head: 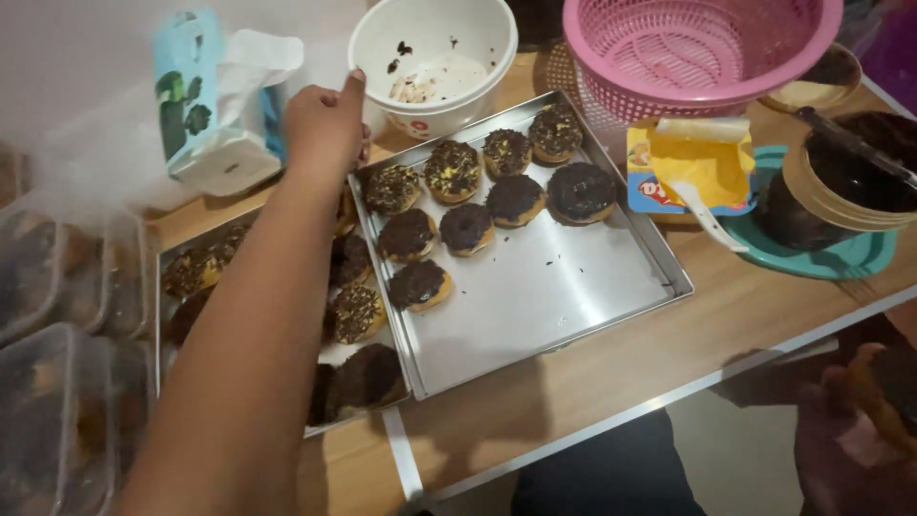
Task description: Applying chocolate frosting and sprinkles to plain donuts manually using a knife and dipping bowl.
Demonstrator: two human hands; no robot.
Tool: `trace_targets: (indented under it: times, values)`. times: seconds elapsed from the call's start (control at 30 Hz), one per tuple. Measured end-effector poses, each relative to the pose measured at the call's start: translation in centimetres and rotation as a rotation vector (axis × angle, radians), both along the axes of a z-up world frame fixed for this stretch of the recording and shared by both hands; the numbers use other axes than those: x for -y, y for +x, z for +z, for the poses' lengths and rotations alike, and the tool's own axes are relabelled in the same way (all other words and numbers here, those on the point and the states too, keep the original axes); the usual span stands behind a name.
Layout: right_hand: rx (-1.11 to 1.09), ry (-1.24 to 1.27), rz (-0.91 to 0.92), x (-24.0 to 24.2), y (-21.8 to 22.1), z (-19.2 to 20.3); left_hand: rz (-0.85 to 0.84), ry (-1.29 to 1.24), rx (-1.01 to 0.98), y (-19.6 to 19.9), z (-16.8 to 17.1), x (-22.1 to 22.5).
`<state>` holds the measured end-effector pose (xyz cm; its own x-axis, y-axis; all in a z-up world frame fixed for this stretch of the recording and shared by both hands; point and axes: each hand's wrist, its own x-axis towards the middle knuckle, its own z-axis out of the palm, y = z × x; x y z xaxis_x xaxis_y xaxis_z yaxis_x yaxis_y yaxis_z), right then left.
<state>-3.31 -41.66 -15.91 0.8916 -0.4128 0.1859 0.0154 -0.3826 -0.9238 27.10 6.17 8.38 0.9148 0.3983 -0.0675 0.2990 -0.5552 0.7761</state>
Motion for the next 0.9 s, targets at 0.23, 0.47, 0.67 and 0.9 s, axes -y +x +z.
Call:
trace_targets:
  times: [0.23,0.47,0.67,0.9]
  values:
    - [0.226,0.866,-0.141,3.5,-1.7,-3.0,0.154,-0.254,-0.191,2.4,-0.5,2.0]
    - [0.637,1.557,0.354,2.7,-2.7,-1.2,0.124,-0.604,0.007,1.1,-0.4,3.8]
    - [0.463,1.241,-0.015,-0.2,-2.6,2.7,0.069,-0.663,0.228,-2.2,2.8,3.0]
    - [0.521,1.509,0.330,-0.6,-4.0,7.3,-0.053,-0.708,0.300,-14.8,5.3,2.5]
